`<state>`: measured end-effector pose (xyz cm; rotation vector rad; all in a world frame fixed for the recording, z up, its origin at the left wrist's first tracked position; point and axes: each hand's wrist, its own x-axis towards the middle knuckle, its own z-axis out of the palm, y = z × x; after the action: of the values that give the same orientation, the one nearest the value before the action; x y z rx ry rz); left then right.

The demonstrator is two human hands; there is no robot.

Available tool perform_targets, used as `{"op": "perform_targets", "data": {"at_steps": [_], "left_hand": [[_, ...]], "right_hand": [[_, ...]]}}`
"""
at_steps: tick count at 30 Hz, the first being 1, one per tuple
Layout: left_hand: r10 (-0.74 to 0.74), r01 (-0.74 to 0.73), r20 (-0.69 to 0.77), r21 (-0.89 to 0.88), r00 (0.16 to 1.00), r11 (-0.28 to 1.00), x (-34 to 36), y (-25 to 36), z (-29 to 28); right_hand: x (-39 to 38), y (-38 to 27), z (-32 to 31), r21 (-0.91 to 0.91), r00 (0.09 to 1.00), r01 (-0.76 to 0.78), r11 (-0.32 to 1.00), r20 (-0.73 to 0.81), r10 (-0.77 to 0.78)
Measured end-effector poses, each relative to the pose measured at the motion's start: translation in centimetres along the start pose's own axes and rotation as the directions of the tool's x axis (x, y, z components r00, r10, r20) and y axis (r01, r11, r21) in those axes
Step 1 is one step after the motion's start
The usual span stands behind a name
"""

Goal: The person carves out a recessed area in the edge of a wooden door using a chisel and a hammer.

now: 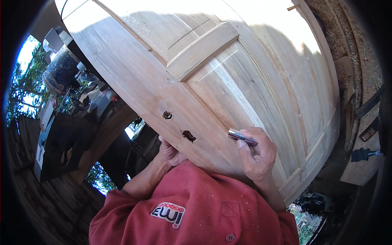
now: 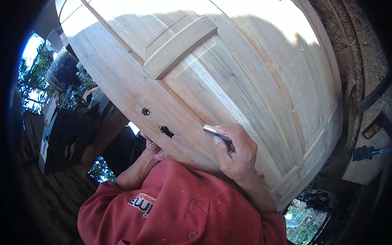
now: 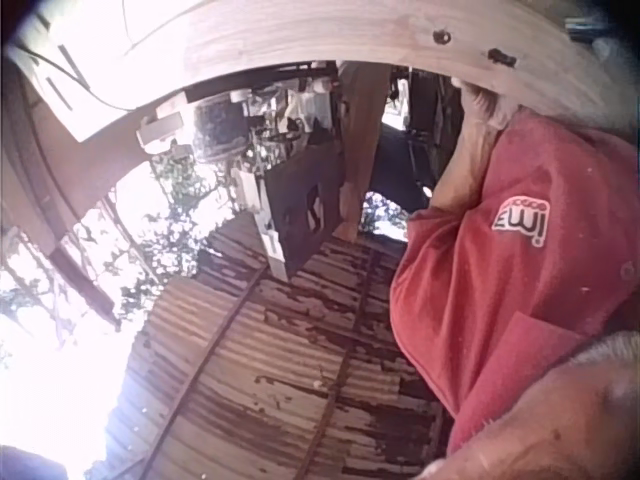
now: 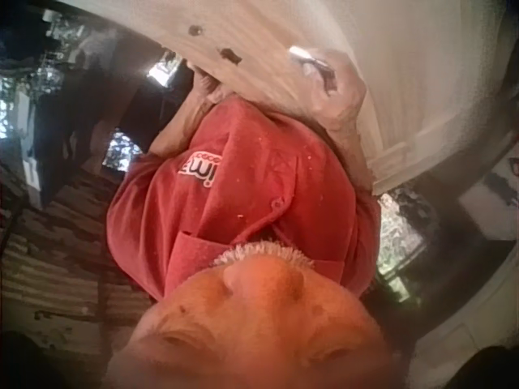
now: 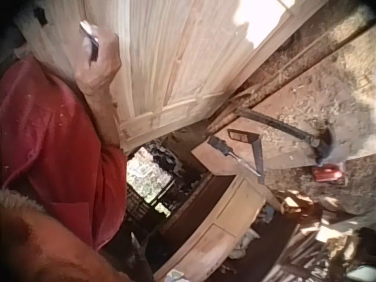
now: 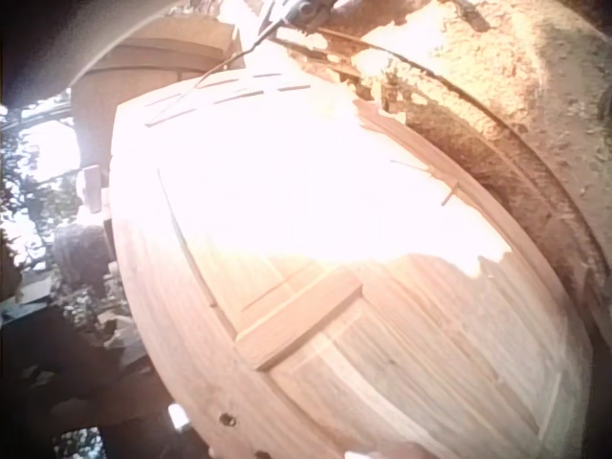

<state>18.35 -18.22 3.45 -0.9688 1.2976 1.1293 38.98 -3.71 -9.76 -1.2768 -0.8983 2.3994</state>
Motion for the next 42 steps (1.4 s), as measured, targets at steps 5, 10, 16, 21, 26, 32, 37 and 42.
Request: {"op": "perform_targets", "data": {"at_steps": [5,10,16,21,26,32,37,42], "left_hand": [[0.002,-0.002,-0.014,0.004,1.000,1.000,0.1,-0.2,-1.1],[-0.022,0.026,0.079,-0.050,0.997,0.998,0.2,-0.7,-3.0],[0.018,0.022,0.296,-0.131,0.955,0.991,0.7,-1.5,-4.5],[0.149,-0.090,0.359,-0.176,0.921,0.980,1.1,-1.2,-0.5],[0.131,-0.071,0.283,-0.211,0.950,0.975,0.7,-1.3,1.5],[0.130,-0.060,0.341,-0.210,0.931,0.976,0.5,-1.9,0.3],[0.168,-0.133,0.213,-0.170,0.963,0.976,-0.1,-2.1,1.7],[0.160,-0.127,0.292,-0.129,0.943,0.984,-0.2,-2.5,-1.0]], "right_hand": [[0.7,-2.2,2.4,-0.028,0.971,0.186,0.982,0.160,-0.179],[0.9,-3.0,3.8,-0.060,0.970,0.191,0.980,0.163,-0.179],[1.3,-4.1,4.7,-0.145,0.960,0.239,0.960,0.181,-0.212],[1.5,-5.1,5.0,-0.203,0.954,0.267,0.942,0.192,-0.229],[1.3,-5.0,5.0,-0.230,0.963,0.251,0.940,0.155,-0.219],[1.7,-5.2,5.0,-0.231,0.942,0.306,0.924,0.212,-0.259],[1.8,-6.3,5.4,-0.260,0.924,0.343,0.903,0.267,-0.274],[3.4,-6.3,2.3,-0.366,0.919,0.395,0.842,0.169,-0.358]]}}
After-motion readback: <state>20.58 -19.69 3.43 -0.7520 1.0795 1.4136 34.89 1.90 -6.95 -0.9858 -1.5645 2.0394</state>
